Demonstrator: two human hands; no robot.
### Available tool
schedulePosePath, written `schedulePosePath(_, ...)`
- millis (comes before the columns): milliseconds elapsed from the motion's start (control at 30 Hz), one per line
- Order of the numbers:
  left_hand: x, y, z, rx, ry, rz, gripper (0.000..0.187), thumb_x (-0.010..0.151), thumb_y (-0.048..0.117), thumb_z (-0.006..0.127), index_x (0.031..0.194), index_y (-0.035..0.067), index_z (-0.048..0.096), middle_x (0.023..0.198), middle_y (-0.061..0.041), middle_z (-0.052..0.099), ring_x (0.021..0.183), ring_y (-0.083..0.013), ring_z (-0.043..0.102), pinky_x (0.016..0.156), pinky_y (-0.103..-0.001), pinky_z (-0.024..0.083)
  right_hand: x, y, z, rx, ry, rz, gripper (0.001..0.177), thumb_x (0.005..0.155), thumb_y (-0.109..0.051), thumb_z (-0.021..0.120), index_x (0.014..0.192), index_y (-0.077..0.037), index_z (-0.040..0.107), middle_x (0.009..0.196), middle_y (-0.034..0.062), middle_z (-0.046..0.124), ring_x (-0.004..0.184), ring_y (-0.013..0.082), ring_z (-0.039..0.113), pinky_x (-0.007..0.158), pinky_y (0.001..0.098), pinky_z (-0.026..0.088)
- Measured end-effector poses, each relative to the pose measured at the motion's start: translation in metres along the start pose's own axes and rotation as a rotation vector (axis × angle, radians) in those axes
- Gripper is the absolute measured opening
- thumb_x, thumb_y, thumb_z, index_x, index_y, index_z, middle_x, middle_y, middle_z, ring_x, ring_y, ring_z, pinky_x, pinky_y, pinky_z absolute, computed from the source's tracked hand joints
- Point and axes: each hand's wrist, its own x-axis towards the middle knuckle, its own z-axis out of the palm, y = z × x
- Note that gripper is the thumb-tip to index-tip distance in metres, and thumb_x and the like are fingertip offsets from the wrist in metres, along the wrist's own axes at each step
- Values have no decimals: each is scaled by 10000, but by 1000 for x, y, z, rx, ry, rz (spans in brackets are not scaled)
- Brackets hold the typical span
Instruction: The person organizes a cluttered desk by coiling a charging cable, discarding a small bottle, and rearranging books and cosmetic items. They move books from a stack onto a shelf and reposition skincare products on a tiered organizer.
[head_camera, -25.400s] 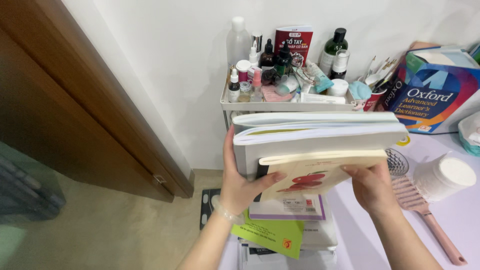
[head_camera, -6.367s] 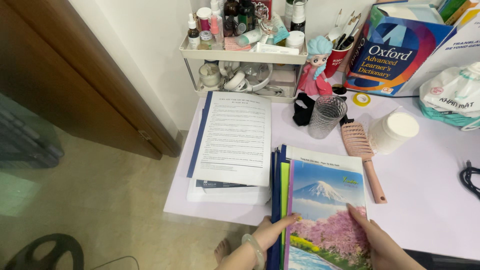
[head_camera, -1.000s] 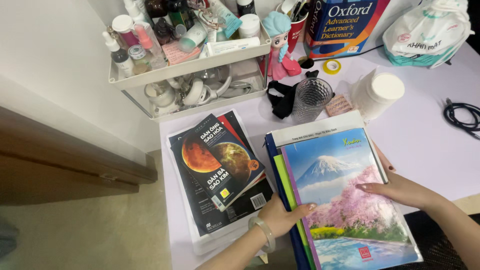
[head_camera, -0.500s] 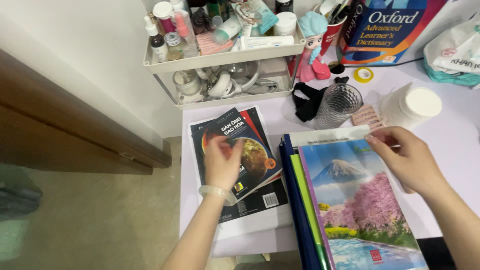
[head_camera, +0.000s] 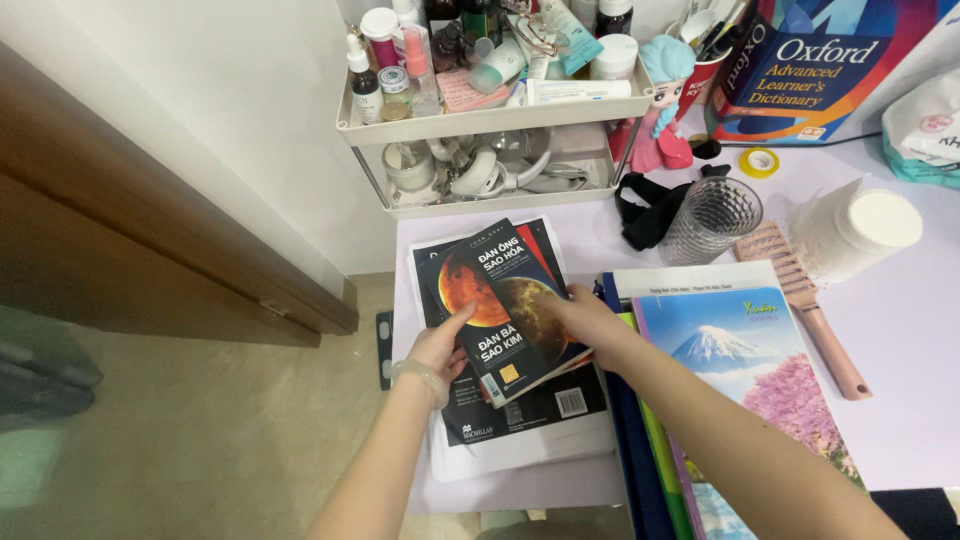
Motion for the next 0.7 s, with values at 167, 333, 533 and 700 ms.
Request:
schedulePosePath(167,-37,28,9,72,-183,8,724,785,471,828,1325,47,597,1152,-100,719,864,-155,694,757,-330,531,-13,-9,-5,207,-133,142,633,900,-416,631,1251,109,682,1142,191,748,971,256,705,826,362,543)
schedulePosePath(333,-78,53,11,-151,-169,18,753,830,286,797,1382,129,309,1222,-151,709,981,-238,738,839,-446,621,-39,-4,7,233,-48,28,583,923,-406,660,1274,58,632,1181,169,738,970,178,719,840,320,564)
schedulePosePath(533,-114,50,47,-282,-567,52,542,842,274,773,1318,91,589,1138,-70,730,939,-182,733,801,-348,609,-95,-30,-45,485,-13,22,625,849,-339,679,1404,-98,524,1170,135,729,927,198,709,715,358,595)
schedulePosePath(700,-134,26,114,97,-760,381,528,952,349,751,1363,50,608,1235,-78,724,1065,-150,707,896,-322,579,-145,-33,-114,328,237,115,574,898,-296,656,1408,-58,543,1207,120,739,948,157,737,756,344,585)
